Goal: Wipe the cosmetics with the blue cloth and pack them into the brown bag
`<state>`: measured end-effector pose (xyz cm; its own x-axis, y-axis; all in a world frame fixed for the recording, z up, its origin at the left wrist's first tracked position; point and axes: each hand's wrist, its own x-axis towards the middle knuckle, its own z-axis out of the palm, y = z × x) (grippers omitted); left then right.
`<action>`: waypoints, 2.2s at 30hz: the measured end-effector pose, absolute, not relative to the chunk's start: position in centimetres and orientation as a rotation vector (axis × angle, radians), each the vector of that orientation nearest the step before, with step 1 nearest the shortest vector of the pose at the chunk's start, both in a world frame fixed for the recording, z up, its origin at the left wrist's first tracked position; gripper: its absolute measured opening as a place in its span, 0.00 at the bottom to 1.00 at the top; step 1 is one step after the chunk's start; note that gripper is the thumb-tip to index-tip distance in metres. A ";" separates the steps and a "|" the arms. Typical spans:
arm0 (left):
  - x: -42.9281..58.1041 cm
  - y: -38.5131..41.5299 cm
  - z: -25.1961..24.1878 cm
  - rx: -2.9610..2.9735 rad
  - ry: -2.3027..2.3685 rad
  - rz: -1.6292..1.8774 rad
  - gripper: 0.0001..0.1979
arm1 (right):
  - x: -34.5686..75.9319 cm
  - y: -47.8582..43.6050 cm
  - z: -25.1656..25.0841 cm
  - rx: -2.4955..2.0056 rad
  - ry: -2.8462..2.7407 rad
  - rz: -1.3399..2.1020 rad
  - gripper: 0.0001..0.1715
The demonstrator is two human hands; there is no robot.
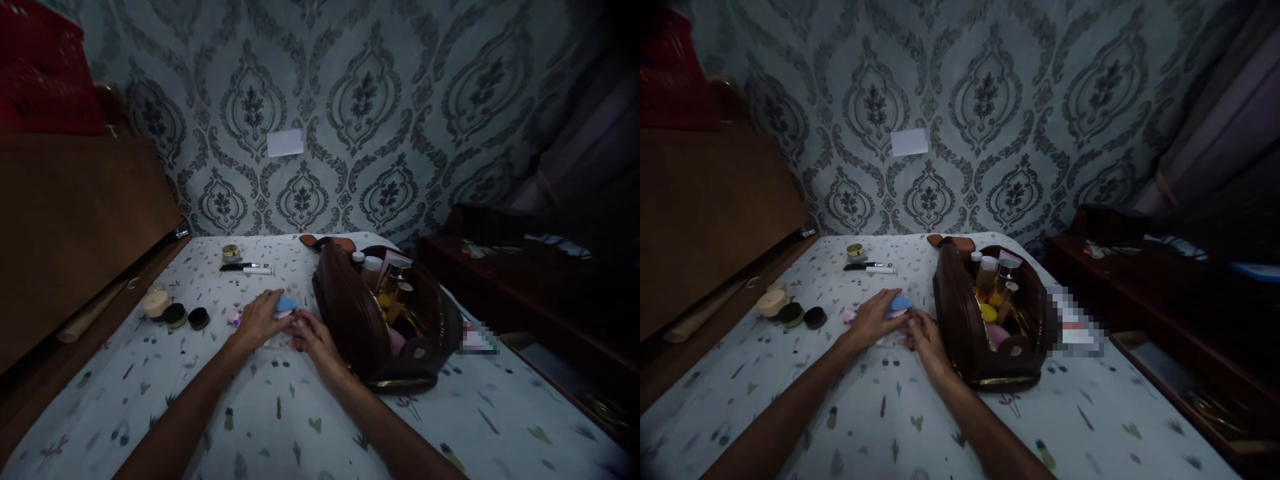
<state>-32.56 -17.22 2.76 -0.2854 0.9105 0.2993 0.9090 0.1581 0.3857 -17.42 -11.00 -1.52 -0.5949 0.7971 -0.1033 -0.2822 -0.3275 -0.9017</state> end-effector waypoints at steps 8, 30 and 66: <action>-31.9 -17.7 3.3 1.921 1.937 1.033 0.25 | -17.3 -11.5 -1.2 -0.645 -1.126 2.060 0.30; -33.7 -19.7 1.1 2.042 1.968 1.210 0.16 | -17.6 -12.0 -1.4 -0.642 -1.320 1.975 0.32; -33.3 -20.2 3.8 1.879 2.171 1.030 0.12 | -16.3 -12.3 0.2 -0.566 -1.625 1.783 0.24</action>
